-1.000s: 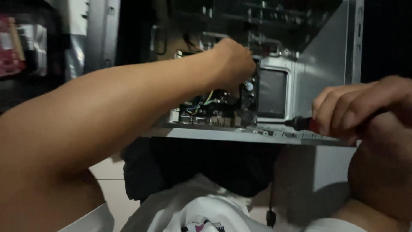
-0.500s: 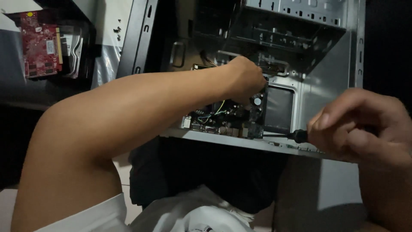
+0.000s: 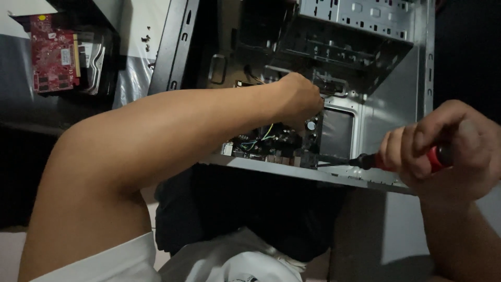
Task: Installing a power supply and securing components inside a computer case using a screwdriver.
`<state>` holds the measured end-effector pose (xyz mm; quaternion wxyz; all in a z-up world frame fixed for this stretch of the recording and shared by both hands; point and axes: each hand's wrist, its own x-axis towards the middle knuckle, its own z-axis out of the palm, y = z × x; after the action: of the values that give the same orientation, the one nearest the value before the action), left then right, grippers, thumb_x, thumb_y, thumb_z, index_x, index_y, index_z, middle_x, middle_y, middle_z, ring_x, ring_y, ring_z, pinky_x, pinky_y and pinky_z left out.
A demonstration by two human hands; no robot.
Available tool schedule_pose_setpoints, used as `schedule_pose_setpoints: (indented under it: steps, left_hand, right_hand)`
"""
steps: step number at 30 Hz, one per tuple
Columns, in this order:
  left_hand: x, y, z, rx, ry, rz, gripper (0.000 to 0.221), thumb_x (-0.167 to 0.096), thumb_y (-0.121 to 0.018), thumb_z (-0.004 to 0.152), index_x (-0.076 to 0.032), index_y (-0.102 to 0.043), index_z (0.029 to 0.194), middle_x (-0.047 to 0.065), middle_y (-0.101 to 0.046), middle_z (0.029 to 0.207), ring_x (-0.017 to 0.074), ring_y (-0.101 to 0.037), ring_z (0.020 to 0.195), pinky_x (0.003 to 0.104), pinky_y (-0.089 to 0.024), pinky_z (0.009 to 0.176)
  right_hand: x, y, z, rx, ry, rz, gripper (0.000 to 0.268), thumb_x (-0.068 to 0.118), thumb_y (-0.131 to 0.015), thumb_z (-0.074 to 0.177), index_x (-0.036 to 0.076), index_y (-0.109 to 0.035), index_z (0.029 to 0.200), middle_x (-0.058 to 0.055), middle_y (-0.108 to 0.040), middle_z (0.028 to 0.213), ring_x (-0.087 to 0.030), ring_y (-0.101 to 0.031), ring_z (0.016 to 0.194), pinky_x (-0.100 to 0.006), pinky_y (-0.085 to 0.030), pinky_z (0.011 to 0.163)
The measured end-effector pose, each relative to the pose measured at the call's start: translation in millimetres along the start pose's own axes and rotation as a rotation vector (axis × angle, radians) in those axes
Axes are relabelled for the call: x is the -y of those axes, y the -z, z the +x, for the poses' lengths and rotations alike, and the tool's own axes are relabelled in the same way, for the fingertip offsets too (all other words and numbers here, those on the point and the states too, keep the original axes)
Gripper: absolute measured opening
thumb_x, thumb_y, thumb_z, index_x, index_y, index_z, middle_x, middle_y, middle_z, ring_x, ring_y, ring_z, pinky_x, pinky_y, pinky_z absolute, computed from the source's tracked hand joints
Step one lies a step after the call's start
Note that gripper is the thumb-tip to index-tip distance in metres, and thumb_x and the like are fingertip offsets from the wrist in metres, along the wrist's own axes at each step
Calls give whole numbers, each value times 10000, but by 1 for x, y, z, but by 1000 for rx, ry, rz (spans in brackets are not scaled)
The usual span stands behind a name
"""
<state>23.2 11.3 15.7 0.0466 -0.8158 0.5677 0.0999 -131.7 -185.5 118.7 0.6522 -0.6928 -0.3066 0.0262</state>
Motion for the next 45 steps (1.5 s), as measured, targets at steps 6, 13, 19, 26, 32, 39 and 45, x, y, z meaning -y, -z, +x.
schedule_pose_setpoints:
  steps: [6, 13, 19, 26, 32, 39, 45]
  left_hand:
    - [1, 1, 0, -14, -6, 11, 505, -569, -838, 797, -111, -791, 1003, 114, -769, 930, 320, -733, 776, 448, -577, 671]
    - [5, -4, 2, -33, 0, 0, 555, -576, -855, 777, -107, -765, 1060, 94, -766, 954, 316, -730, 806, 453, -575, 698]
    - [4, -1, 0, -31, 0, 11, 502, -555, -840, 791, -113, -788, 1024, 95, -769, 955, 324, -730, 795, 451, -577, 704]
    - [5, -4, 1, -112, -7, -7, 543, -575, -869, 752, -109, -780, 1016, 110, -773, 943, 337, -739, 789, 462, -581, 692]
    - [-1, 3, 0, -4, 22, -10, 538, -552, -847, 789, -118, -760, 1095, 102, -768, 1009, 323, -741, 857, 472, -586, 734]
    - [1, 7, -3, 0, 9, 8, 496, -536, -843, 801, -119, -778, 1062, 107, -776, 985, 315, -743, 809, 446, -592, 708]
    - [2, 5, 0, -5, 10, -13, 477, -540, -850, 790, -152, -777, 1055, 89, -765, 979, 315, -735, 818, 455, -573, 709]
  right_hand:
    - [9, 14, 9, 287, -50, 119, 523, 649, -436, 1292, 147, -566, 1224, 74, -624, 763, -54, -664, 638, -296, -622, 696]
    - [17, 7, -3, 271, -152, -36, 266, 288, -454, 1095, 74, -587, 1181, 40, -690, 689, -57, -683, 545, -319, -657, 692]
    - [15, 0, -3, 226, -64, -68, 316, 406, -465, 1141, 112, -576, 1174, 94, -598, 624, -41, -678, 530, -292, -661, 666]
    - [-2, 15, -2, 141, 30, -41, 359, 342, -307, 1206, 75, -543, 1159, 81, -527, 605, -20, -538, 446, -242, -657, 559]
    - [7, 2, 11, 343, 34, 112, 224, 248, -469, 1150, 107, -513, 1319, 49, -685, 737, -68, -734, 627, -322, -673, 755]
    - [1, -9, 2, 146, 70, 63, 312, 350, -360, 1197, 82, -507, 1137, 108, -464, 588, -12, -430, 409, -196, -484, 428]
    - [-3, -4, -6, 42, 66, -34, 362, 481, -419, 1205, 156, -526, 1085, 140, -441, 593, 22, -450, 410, -167, -521, 453]
